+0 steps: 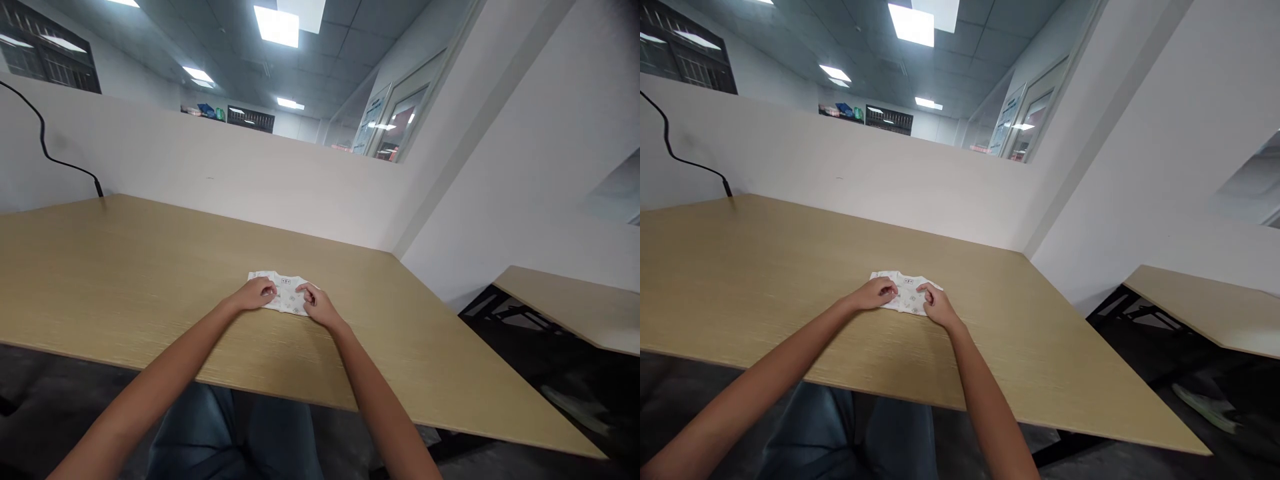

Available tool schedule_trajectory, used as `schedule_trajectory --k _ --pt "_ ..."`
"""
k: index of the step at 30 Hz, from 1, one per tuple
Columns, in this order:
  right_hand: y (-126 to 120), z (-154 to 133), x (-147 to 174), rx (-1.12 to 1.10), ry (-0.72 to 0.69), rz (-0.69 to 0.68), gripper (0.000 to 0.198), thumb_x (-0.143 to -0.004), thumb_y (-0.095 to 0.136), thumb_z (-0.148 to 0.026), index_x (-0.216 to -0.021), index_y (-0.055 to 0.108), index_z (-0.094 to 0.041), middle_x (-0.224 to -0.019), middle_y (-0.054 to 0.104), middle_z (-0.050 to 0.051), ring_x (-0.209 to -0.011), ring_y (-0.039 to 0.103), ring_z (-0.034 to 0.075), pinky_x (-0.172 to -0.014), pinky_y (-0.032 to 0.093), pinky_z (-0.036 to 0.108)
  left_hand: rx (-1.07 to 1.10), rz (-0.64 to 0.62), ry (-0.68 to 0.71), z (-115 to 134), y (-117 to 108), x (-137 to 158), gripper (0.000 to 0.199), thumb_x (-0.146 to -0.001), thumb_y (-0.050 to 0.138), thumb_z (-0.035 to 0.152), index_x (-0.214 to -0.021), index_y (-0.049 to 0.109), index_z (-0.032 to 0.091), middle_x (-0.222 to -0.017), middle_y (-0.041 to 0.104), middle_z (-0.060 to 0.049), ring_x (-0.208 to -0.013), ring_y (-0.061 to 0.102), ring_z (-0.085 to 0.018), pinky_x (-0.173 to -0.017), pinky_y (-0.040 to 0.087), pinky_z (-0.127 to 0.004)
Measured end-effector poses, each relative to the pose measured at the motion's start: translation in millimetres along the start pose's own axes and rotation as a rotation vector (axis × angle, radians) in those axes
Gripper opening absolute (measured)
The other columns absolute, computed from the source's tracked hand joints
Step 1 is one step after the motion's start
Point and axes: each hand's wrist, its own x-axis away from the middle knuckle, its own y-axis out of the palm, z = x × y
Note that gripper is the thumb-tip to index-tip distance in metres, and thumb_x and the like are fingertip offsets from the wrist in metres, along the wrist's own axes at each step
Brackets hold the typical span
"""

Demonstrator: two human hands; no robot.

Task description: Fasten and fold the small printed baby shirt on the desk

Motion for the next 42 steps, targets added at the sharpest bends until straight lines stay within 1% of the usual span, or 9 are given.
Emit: schedule_trajectory --k 5,16,23,31,37,42 --pt "-0.1 -1.3 0.2 -0.009 0.003 -0.001 0.050 -0.061 0.047 -0.012 -0.107 0.065 -0.019 -0.070 0.040 -0.005 -0.064 0.039 0.014 -0.065 0.031 0.026 -0.008 0.004 0.000 -0.1 -0.3 0.0 0.021 -0.086 0.058 0.026 -0.095 0.074 0.018 -0.092 0.072 -0.006 -0.084 0.061 -0.019 -0.074 0.044 -0.027" --pt "0.5 0.1 0.3 0.005 -0.010 -0.001 0.050 -0.061 0.047 -0.010 -0.107 0.065 -0.019 -0.068 0.036 -0.006 -0.063 0.037 0.013 -0.064 0.030 0.026 0.000 0.001 -0.003 2.0 -1.3 0.1 0.020 -0.085 0.058 0.025 -0.094 0.075 0.018 -0.090 0.071 -0.006 -0.083 0.061 -0.019 -0.074 0.044 -0.027" --pt "1.4 2.2 0.2 -0.014 -0.009 -0.001 0.049 -0.062 0.049 -0.011 -0.109 0.065 -0.018 -0.069 0.042 -0.006 -0.064 0.041 0.013 -0.065 0.033 0.026 0.001 0.000 -0.002 0.1 0.1 -0.3 0.020 -0.085 0.058 0.025 -0.094 0.075 0.018 -0.091 0.072 -0.006 -0.085 0.061 -0.019 -0.074 0.044 -0.026" --pt "1.8 1.6 0.6 -0.038 -0.006 -0.011 0.049 -0.062 0.048 -0.012 -0.108 0.064 -0.018 -0.067 0.037 -0.006 -0.062 0.036 0.012 -0.062 0.030 0.025 -0.015 0.012 0.004 -3.0 1.4 -0.5 0.021 -0.085 0.058 0.026 -0.095 0.074 0.018 -0.091 0.070 -0.005 -0.085 0.061 -0.019 -0.075 0.044 -0.026" --pt "1.5 0.9 0.6 -0.017 -0.005 -0.007 0.049 -0.061 0.048 -0.012 -0.107 0.065 -0.018 -0.066 0.033 -0.007 -0.060 0.033 0.012 -0.062 0.028 0.025 -0.012 0.000 -0.003 -2.2 1.1 -0.8 0.022 -0.086 0.057 0.027 -0.095 0.074 0.017 -0.092 0.071 -0.006 -0.084 0.061 -0.019 -0.075 0.043 -0.027" --pt "1.0 -2.5 0.9 -0.017 0.006 -0.005 0.049 -0.061 0.050 -0.012 -0.107 0.065 -0.018 -0.067 0.037 -0.007 -0.061 0.036 0.012 -0.063 0.031 0.025 -0.014 0.001 0.008 -2.0 0.7 -1.1 0.020 -0.085 0.058 0.026 -0.094 0.074 0.017 -0.091 0.070 -0.006 -0.084 0.061 -0.019 -0.075 0.043 -0.027"
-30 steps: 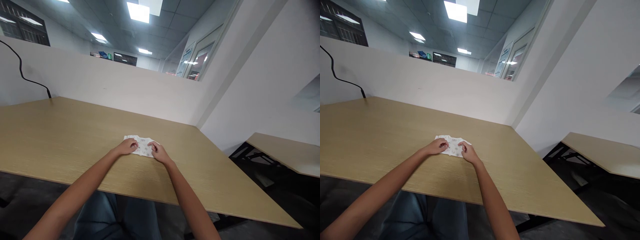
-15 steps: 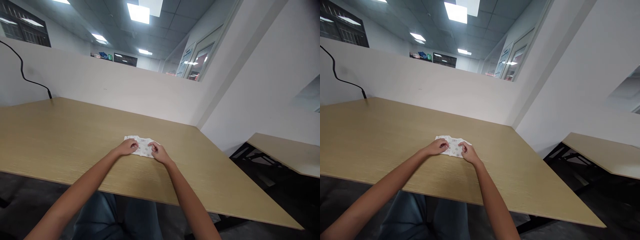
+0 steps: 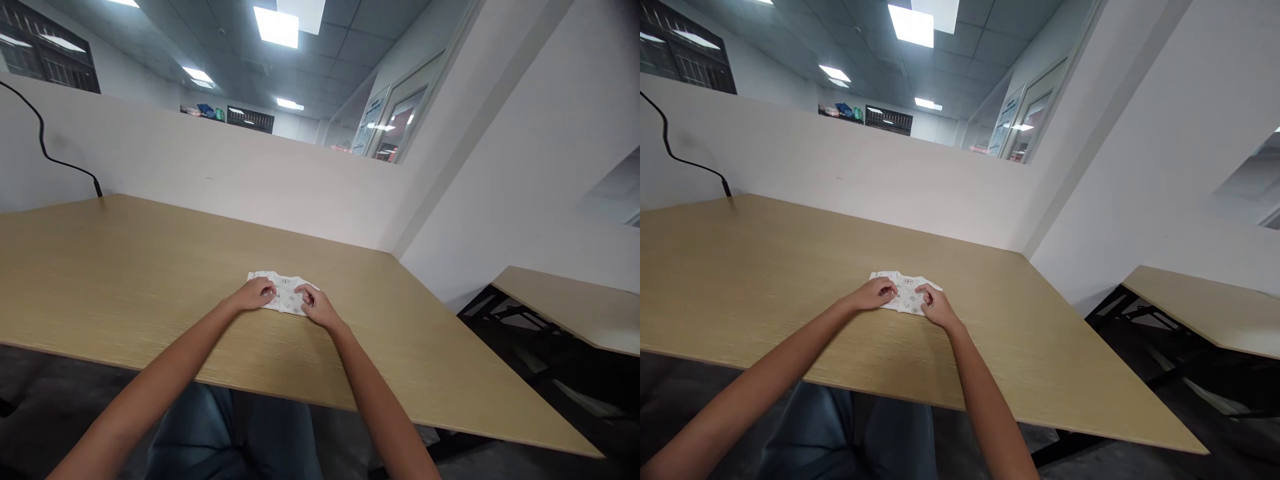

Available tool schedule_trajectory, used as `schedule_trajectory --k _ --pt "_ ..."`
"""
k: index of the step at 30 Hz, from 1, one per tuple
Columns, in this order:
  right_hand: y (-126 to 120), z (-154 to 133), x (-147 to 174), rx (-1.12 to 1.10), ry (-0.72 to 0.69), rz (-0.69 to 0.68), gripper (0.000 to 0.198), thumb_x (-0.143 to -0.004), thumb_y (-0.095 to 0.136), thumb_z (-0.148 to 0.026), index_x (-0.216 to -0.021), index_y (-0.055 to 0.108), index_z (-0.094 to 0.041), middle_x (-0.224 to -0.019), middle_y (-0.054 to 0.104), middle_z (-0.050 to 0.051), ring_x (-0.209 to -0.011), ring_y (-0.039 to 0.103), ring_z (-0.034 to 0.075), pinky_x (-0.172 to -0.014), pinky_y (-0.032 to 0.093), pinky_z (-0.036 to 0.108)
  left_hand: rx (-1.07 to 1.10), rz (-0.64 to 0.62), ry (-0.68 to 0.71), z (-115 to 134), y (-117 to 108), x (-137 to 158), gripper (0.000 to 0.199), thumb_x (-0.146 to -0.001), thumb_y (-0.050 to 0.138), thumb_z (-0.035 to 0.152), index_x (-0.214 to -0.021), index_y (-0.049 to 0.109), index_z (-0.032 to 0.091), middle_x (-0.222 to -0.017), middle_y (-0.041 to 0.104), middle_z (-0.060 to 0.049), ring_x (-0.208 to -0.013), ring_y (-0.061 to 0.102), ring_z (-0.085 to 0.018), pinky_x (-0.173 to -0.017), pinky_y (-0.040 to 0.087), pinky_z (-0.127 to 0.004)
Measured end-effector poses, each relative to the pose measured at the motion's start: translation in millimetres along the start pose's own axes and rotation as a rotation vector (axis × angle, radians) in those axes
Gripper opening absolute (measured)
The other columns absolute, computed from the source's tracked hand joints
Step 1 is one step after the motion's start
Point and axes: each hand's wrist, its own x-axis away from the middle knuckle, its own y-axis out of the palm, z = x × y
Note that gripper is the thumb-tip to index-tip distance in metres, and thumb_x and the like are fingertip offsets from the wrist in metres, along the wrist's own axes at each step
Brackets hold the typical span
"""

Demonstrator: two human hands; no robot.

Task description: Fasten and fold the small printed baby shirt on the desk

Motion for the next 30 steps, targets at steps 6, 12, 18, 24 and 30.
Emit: schedule_trajectory --k 6,12,18,24,30 --pt "0.0 0.8 -0.2 -0.012 -0.020 -0.001 0.050 -0.062 0.049 -0.011 -0.109 0.065 -0.017 -0.068 0.040 -0.006 -0.062 0.038 0.012 -0.064 0.032 0.025 0.001 0.000 -0.002 2.3 -0.9 0.5 0.020 -0.085 0.058 0.025 -0.094 0.074 0.017 -0.091 0.072 -0.006 -0.084 0.062 -0.019 -0.075 0.043 -0.026" --pt "0.7 5.1 0.0 -0.011 -0.030 -0.012 0.052 -0.061 0.048 -0.012 -0.110 0.064 -0.018 -0.067 0.036 -0.006 -0.062 0.037 0.013 -0.063 0.030 0.025 0.002 -0.008 -0.013 2.7 -0.8 0.3 0.021 -0.086 0.058 0.025 -0.095 0.074 0.017 -0.092 0.072 -0.006 -0.083 0.062 -0.019 -0.075 0.043 -0.027" --pt "0.5 4.1 0.8 -0.011 -0.014 -0.026 0.053 -0.061 0.048 -0.012 -0.111 0.065 -0.018 -0.067 0.034 -0.006 -0.061 0.035 0.013 -0.062 0.029 0.025 -0.001 -0.010 -0.022 3.9 -2.1 1.3 0.021 -0.086 0.057 0.025 -0.095 0.074 0.017 -0.093 0.072 -0.006 -0.084 0.062 -0.019 -0.075 0.043 -0.028" --pt "0.3 1.2 0.8 0.001 -0.019 -0.028 0.052 -0.062 0.049 -0.011 -0.111 0.064 -0.018 -0.067 0.035 -0.007 -0.061 0.035 0.012 -0.063 0.030 0.025 0.000 -0.010 -0.015 4.0 -1.6 1.1 0.021 -0.085 0.058 0.024 -0.096 0.075 0.017 -0.093 0.072 -0.006 -0.085 0.062 -0.019 -0.075 0.043 -0.027" --pt "1.5 3.8 0.5 -0.016 -0.017 -0.035 0.053 -0.062 0.048 -0.011 -0.112 0.064 -0.017 -0.067 0.036 -0.007 -0.062 0.036 0.012 -0.064 0.031 0.025 -0.003 0.000 -0.007 2.4 -0.7 1.1 0.021 -0.086 0.057 0.025 -0.095 0.074 0.017 -0.093 0.072 -0.006 -0.085 0.062 -0.019 -0.075 0.043 -0.027"
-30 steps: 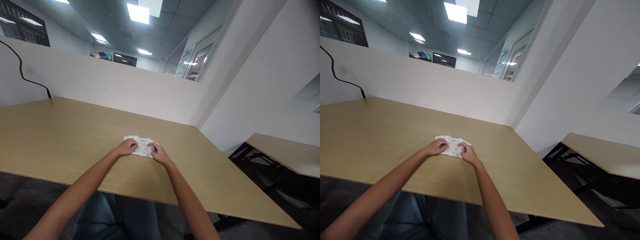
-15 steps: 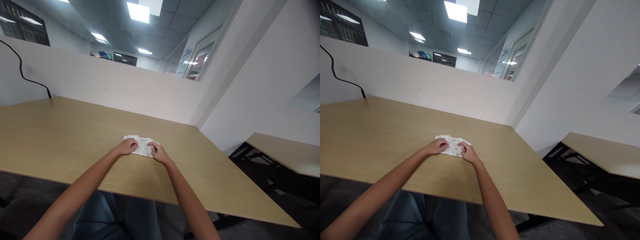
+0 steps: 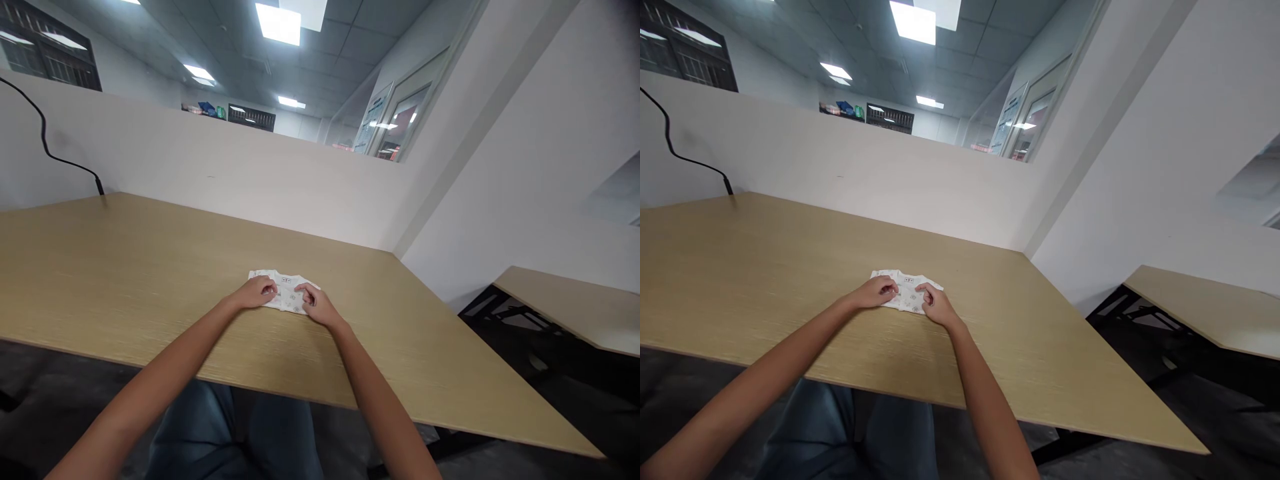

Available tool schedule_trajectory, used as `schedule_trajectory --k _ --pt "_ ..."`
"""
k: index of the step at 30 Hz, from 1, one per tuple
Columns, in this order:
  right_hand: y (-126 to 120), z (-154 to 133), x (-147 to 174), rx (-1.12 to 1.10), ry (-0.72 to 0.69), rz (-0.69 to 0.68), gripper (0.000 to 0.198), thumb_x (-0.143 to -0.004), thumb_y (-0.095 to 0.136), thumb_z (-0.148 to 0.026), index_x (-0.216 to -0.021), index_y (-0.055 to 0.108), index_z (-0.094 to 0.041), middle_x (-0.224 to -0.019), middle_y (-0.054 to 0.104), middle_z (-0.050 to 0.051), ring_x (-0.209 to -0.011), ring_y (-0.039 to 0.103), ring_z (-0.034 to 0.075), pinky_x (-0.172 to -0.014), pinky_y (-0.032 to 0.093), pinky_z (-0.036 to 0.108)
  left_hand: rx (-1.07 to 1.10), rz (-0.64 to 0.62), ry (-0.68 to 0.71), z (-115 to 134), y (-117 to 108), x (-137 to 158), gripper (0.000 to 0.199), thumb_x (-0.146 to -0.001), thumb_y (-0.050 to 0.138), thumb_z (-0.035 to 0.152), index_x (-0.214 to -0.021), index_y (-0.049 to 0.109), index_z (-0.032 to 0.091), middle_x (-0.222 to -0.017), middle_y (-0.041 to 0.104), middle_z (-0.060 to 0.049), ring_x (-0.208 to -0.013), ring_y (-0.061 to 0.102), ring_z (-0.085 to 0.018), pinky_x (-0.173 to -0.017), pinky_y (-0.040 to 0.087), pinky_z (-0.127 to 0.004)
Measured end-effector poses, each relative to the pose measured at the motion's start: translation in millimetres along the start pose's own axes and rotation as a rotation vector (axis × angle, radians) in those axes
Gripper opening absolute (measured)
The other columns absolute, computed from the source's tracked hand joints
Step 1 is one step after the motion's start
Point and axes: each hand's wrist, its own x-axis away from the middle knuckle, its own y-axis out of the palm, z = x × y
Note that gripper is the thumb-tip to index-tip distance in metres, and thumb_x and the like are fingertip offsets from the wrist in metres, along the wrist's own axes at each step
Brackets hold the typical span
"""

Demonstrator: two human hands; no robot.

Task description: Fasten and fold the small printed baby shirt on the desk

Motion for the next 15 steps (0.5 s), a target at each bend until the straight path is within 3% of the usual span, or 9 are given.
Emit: schedule_trajectory --k 15 --pt "-1.1 -2.5 0.8 0.010 0.013 -0.017 0.051 -0.062 0.048 -0.011 -0.109 0.066 -0.018 -0.065 0.031 -0.007 -0.060 0.032 0.012 -0.061 0.027 0.024 -0.010 -0.002 -0.008 -1.1 0.3 0.1 0.022 -0.085 0.058 0.027 -0.096 0.074 0.017 -0.090 0.070 -0.006 -0.087 0.061 -0.020 -0.075 0.044 -0.027"
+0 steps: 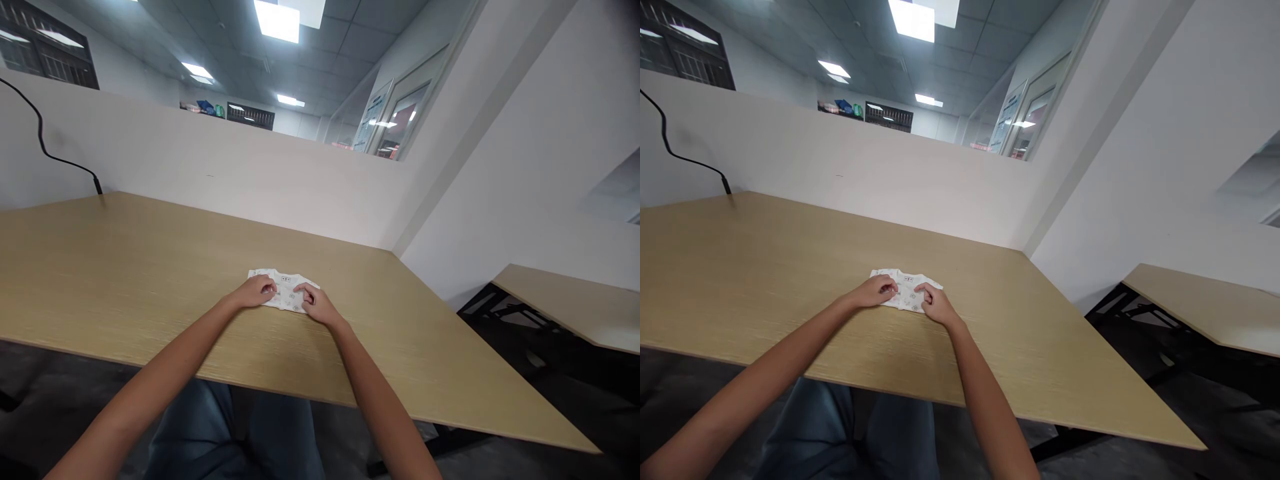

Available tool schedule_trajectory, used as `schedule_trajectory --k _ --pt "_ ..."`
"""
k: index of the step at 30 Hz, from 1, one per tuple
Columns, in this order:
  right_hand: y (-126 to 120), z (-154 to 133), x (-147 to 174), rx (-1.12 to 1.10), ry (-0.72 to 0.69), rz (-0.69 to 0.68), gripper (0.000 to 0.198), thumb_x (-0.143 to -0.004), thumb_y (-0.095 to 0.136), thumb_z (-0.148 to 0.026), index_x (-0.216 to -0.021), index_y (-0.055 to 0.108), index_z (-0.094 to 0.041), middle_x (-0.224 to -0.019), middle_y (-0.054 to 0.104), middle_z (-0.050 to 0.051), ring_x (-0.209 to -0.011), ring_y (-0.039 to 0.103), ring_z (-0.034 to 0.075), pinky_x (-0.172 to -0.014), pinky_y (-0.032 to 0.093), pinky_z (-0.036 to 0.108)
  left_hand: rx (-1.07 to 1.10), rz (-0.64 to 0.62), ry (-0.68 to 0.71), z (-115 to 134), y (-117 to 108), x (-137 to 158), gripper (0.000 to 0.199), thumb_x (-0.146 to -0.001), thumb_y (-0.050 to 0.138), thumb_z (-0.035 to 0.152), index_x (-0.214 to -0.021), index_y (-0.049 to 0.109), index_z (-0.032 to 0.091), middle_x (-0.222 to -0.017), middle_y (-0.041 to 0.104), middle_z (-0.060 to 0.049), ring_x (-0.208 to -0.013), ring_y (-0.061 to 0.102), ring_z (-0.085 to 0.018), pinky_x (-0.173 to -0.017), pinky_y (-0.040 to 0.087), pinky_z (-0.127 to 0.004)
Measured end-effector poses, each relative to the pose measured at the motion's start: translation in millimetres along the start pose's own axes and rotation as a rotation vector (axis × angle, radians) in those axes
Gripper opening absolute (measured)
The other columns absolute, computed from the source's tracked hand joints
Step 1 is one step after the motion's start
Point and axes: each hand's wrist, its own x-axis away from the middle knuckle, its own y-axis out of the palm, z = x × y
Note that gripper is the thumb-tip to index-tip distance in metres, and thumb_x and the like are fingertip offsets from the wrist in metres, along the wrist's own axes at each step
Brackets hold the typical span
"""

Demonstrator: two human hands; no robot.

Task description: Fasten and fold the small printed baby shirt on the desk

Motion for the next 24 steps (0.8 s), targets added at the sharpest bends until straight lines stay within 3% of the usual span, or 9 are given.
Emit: schedule_trajectory --k 5,24 --pt "0.9 1.9 -0.6 -0.014 -0.016 0.003 0.052 -0.061 0.048 -0.012 -0.110 0.066 -0.018 -0.068 0.038 -0.006 -0.063 0.037 0.012 -0.063 0.031 0.025 -0.003 -0.005 -0.007 0.1 -0.2 0.0 0.023 -0.084 0.059 0.029 -0.097 0.074 0.017 -0.091 0.070 -0.006 -0.087 0.061 -0.020 -0.076 0.045 -0.028" --pt "0.6 2.5 0.1 -0.012 -0.015 -0.008 0.053 -0.061 0.047 -0.013 -0.110 0.066 -0.018 -0.067 0.035 -0.006 -0.062 0.035 0.012 -0.063 0.029 0.025 0.007 -0.001 -0.004 -3.6 1.7 -0.6 0.021 -0.084 0.060 0.029 -0.096 0.074 0.018 -0.091 0.070 -0.006 -0.086 0.060 -0.020 -0.076 0.045 -0.027"
